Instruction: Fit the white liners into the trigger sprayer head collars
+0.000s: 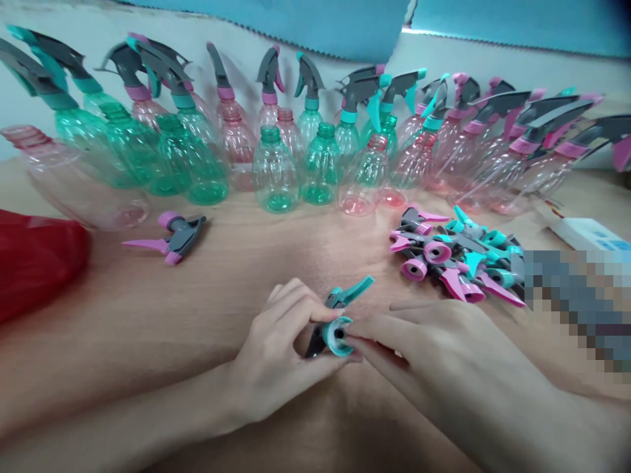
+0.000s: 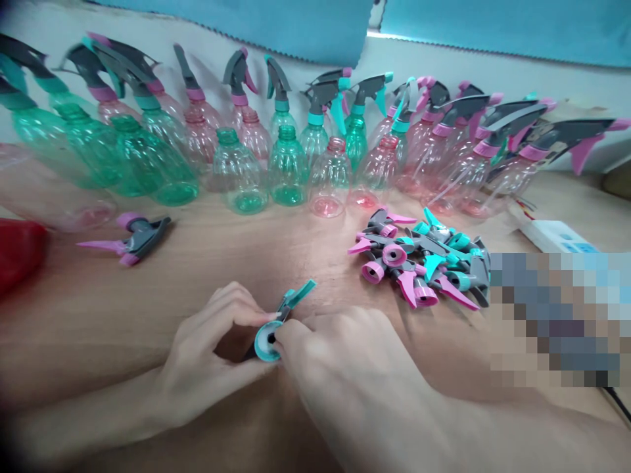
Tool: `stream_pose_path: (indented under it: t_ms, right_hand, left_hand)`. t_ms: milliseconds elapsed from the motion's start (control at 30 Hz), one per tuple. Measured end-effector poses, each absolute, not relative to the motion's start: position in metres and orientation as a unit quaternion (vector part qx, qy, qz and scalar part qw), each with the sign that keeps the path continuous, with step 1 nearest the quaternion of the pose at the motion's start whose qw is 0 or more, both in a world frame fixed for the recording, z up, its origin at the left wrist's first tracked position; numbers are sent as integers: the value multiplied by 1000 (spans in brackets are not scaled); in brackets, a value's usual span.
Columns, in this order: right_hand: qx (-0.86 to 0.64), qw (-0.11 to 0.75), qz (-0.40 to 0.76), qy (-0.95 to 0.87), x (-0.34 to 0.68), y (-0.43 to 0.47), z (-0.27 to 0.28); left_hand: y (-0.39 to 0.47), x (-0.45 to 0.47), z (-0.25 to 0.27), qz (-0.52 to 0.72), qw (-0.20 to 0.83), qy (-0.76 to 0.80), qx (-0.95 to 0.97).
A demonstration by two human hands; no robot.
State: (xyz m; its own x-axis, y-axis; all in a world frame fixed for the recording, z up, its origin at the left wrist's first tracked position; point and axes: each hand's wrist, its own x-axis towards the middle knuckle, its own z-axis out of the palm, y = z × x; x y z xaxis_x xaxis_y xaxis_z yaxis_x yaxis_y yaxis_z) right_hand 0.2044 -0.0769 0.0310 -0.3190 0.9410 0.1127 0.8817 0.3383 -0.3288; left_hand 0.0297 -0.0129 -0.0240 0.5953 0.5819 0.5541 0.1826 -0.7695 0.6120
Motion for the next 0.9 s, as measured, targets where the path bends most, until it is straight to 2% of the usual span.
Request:
stream_pose_path:
  t_ms: [267, 400, 467, 633, 733, 800, 900]
  right_hand:
    - [-489, 173, 110, -848, 223, -81, 50]
    - [-453, 174, 21, -874, 236, -77, 45]
    - [-435, 158, 14, -886, 238, -72, 38]
    - [-436, 103, 185, -875, 223, -65, 30]
    - [-450, 115, 211, -860, 220, -64, 30]
    - [-475, 111, 137, -862, 233, -64, 30]
    - [-533, 127, -126, -827, 275, -64, 27]
  left_hand:
    - [-15, 30, -22, 398, 261, 221, 851]
    - [-22, 30, -14, 396, 279, 217, 848]
    - [-27, 29, -7, 389, 279, 222, 849]
    - [-37, 21, 8, 380, 233, 206, 871]
    - [-30, 0, 16, 357, 162, 212, 895]
    - [-17, -23, 20, 325, 110, 274, 899]
    - [15, -63, 22, 262, 10, 405, 876]
